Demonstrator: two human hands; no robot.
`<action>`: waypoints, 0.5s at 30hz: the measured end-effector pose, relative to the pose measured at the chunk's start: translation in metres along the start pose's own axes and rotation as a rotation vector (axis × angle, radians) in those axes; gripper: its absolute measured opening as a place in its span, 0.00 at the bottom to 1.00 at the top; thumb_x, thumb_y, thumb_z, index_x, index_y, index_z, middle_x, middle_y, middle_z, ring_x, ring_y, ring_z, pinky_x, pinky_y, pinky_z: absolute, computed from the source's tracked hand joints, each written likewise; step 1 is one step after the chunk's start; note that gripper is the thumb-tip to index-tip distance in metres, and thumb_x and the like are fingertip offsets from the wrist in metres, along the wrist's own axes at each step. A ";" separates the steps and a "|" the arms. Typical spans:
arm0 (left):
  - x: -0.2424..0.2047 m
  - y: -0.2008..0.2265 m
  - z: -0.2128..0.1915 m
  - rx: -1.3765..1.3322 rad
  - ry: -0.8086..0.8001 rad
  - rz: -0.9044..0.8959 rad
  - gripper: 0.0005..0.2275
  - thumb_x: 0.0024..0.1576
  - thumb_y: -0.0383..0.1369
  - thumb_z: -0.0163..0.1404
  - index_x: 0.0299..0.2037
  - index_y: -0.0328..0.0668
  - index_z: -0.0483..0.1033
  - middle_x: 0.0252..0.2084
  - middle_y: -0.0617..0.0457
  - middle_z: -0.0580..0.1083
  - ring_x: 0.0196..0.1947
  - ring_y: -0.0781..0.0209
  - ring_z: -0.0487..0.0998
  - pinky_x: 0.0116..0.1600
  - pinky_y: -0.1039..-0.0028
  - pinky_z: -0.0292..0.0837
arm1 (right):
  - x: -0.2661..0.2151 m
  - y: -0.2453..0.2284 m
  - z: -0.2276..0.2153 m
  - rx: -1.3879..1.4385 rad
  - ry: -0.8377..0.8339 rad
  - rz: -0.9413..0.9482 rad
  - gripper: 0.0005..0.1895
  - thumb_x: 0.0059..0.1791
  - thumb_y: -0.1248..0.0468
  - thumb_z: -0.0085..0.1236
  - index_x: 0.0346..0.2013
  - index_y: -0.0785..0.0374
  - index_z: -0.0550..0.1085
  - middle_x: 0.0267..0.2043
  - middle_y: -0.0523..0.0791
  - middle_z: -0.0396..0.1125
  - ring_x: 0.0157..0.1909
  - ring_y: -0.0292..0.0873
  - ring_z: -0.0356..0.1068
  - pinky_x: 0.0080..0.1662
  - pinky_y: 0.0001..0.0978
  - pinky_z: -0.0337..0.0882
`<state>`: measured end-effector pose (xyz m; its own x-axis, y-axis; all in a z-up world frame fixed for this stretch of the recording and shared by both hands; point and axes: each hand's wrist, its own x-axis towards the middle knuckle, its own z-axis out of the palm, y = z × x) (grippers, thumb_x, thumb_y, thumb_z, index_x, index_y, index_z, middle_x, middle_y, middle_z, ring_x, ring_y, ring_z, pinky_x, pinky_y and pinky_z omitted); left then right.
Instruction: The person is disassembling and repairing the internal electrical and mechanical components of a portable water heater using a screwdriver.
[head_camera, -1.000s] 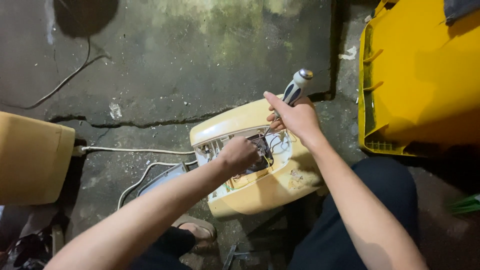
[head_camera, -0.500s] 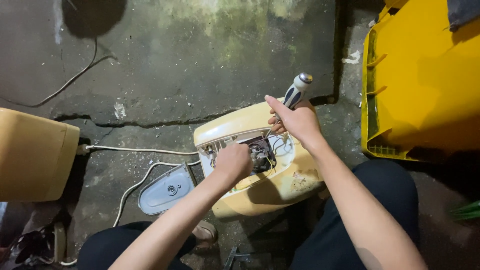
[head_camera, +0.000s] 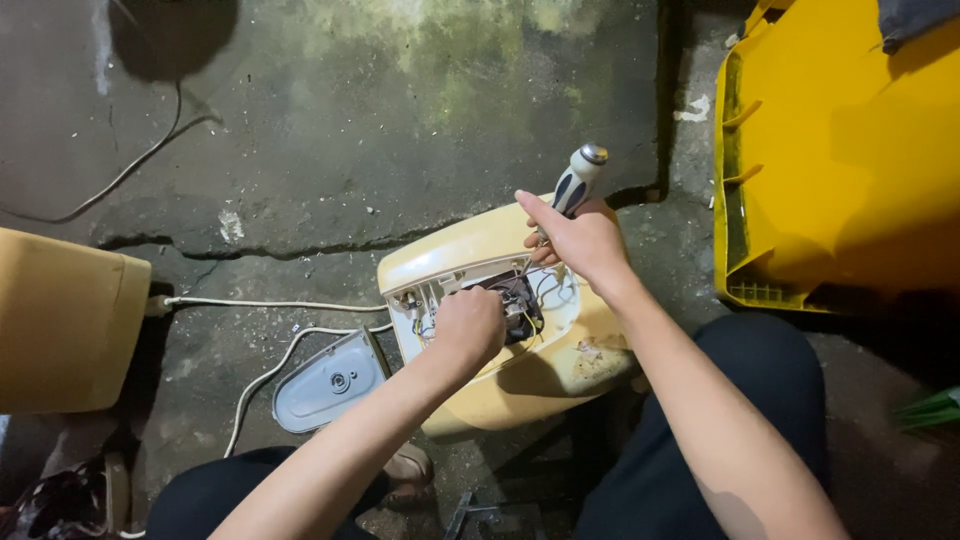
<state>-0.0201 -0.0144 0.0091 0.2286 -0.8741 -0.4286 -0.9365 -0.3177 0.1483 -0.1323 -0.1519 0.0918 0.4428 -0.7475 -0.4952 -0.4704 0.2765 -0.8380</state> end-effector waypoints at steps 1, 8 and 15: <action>-0.001 0.002 0.001 0.001 0.001 0.001 0.11 0.52 0.29 0.47 0.31 0.31 0.83 0.31 0.39 0.81 0.34 0.37 0.85 0.38 0.53 0.81 | -0.001 -0.001 -0.001 0.001 0.001 -0.001 0.26 0.48 0.46 0.61 0.39 0.71 0.79 0.36 0.57 0.77 0.32 0.47 0.80 0.39 0.33 0.81; 0.002 -0.002 0.017 0.190 0.120 0.149 0.09 0.53 0.28 0.48 0.27 0.39 0.83 0.25 0.46 0.80 0.28 0.46 0.85 0.32 0.60 0.81 | -0.005 -0.005 -0.005 0.006 -0.001 -0.003 0.25 0.48 0.48 0.61 0.39 0.72 0.79 0.35 0.57 0.77 0.32 0.47 0.80 0.38 0.33 0.81; 0.008 -0.009 0.015 0.290 0.168 0.246 0.08 0.52 0.29 0.51 0.25 0.45 0.84 0.23 0.50 0.80 0.27 0.51 0.85 0.31 0.64 0.80 | -0.010 -0.008 -0.006 0.042 0.008 0.000 0.25 0.47 0.49 0.62 0.38 0.72 0.79 0.34 0.57 0.77 0.31 0.47 0.80 0.36 0.32 0.82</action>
<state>-0.0140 -0.0124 -0.0093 0.0068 -0.9665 -0.2567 -0.9992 0.0036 -0.0399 -0.1374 -0.1498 0.1054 0.4367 -0.7520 -0.4937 -0.4376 0.3019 -0.8469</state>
